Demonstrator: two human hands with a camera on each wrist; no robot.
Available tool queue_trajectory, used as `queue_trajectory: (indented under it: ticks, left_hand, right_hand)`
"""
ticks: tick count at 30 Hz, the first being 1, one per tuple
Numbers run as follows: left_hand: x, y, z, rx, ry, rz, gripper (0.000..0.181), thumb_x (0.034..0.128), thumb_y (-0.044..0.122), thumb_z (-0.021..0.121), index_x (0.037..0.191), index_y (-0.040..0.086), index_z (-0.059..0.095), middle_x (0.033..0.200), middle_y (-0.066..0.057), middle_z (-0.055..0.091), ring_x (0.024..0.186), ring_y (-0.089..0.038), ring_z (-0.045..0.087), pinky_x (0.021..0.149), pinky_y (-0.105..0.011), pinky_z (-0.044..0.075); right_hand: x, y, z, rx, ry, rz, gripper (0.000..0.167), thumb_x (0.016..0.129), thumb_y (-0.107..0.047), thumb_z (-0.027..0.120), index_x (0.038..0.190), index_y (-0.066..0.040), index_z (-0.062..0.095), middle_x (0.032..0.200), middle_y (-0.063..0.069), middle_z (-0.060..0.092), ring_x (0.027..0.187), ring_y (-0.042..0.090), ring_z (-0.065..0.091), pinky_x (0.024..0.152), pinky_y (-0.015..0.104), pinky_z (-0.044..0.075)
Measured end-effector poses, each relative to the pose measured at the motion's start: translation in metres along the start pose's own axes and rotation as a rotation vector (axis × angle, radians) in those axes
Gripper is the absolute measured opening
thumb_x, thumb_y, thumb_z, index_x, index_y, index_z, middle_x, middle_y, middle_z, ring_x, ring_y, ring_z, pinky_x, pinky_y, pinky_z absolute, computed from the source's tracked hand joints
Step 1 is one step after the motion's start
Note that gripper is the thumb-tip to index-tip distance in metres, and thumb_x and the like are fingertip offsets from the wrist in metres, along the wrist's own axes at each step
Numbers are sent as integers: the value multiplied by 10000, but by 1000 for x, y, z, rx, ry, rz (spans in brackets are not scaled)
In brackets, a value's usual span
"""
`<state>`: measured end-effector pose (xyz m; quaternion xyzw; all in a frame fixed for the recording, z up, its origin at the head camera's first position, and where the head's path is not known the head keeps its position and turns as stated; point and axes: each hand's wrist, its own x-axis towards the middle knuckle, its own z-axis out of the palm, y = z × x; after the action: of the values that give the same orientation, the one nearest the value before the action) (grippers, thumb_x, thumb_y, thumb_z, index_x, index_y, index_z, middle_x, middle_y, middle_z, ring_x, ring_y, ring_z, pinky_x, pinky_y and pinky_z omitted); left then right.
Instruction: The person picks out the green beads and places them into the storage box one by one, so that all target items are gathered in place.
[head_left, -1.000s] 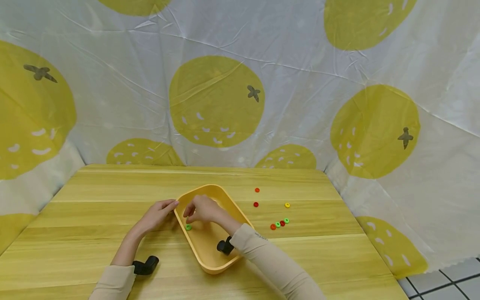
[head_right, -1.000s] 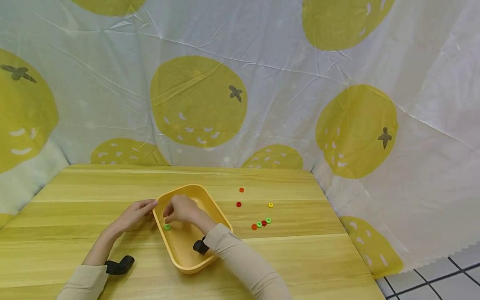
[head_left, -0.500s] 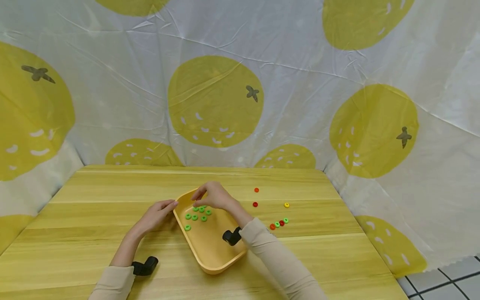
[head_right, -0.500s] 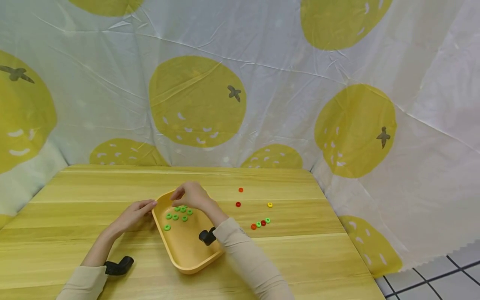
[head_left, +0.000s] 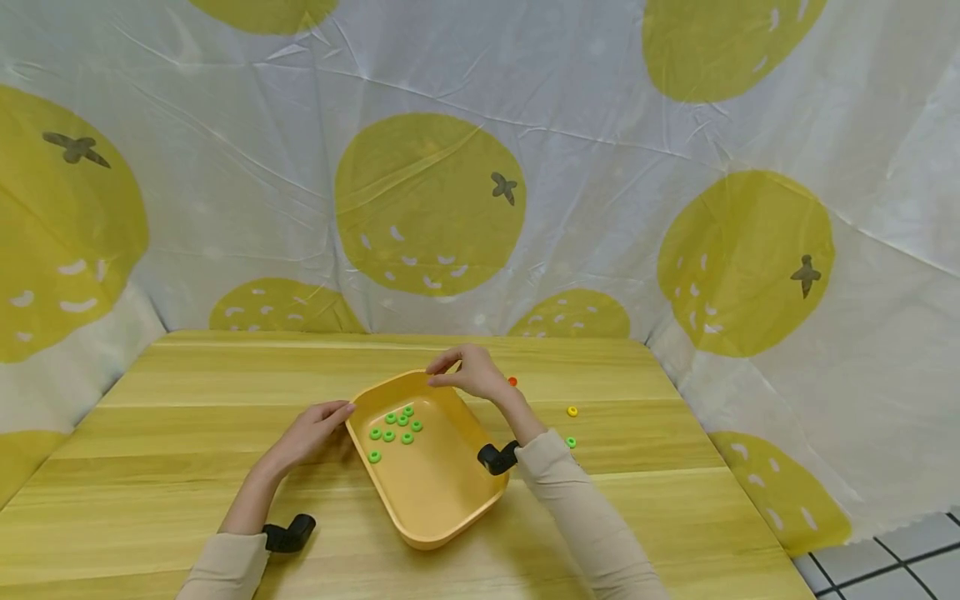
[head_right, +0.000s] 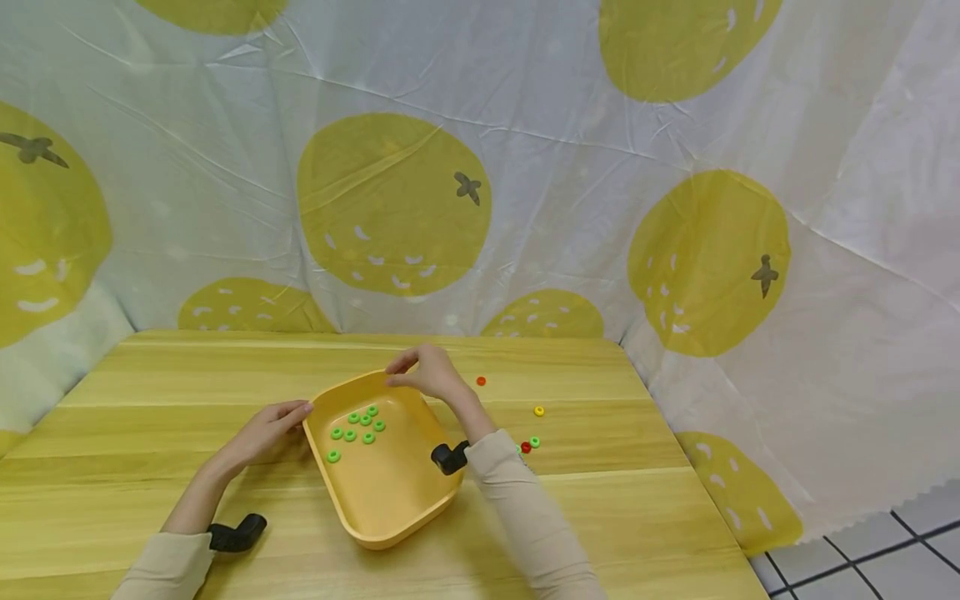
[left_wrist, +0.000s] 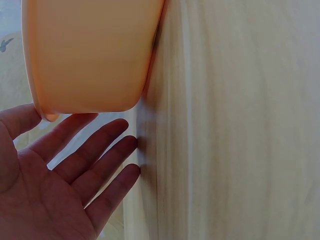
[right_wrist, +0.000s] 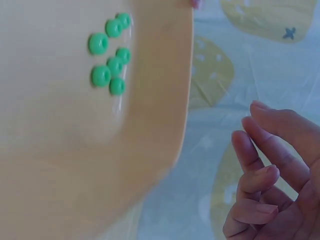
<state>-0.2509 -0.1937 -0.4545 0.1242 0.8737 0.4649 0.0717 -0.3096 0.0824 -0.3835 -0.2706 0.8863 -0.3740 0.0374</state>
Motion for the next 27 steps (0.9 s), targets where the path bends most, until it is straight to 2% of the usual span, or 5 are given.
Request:
queue_trajectory:
  ticks: [8,16,19,23,27]
  left_hand:
    - [0,-1,0,0,5,7,588,1023,346,354,1340,-146,411,1349,-326,459,1306,-465,373,1076,-566,337]
    - [-1,0,1,-2,-2,9,583,1025,345,352,1342,-140,412,1346,-322,465,1305,-463,377,1074,-564,341]
    - [0,0,1,-5,-2,8,584,1024,347,353,1342,-139,413,1344,-320,469,1304,-463,379,1074,-564,341]
    - [0,-1,1,-5,-2,5,589,1025,350,350,1342,-142,409,1350,-326,459,1307,-468,371,1073,-568,339]
    - [1,-2,1,-4,-6,5,592,1025,352,349,1341,-145,408,1357,-330,449,1310,-471,364,1071,-570,342]
  right_hand:
    - [-17,27,-28,69,67,80,203,840,-200,709,996,-73,734,996,84,717,829,198,633,651,248,516]
    - [-41,55,-50,123,122,187,183,834,-187,715,984,-84,736,1007,109,709,649,101,603,579,217,495]
    - [-51,65,-54,119,140,216,177,830,-180,719,978,-86,739,1000,110,712,691,114,633,627,240,516]
    - [-63,77,-56,95,151,211,167,831,-177,718,967,-84,744,1003,108,718,810,184,635,662,298,519]
    - [-75,88,-56,66,155,204,157,832,-172,715,953,-77,746,986,103,722,876,230,618,663,276,500]
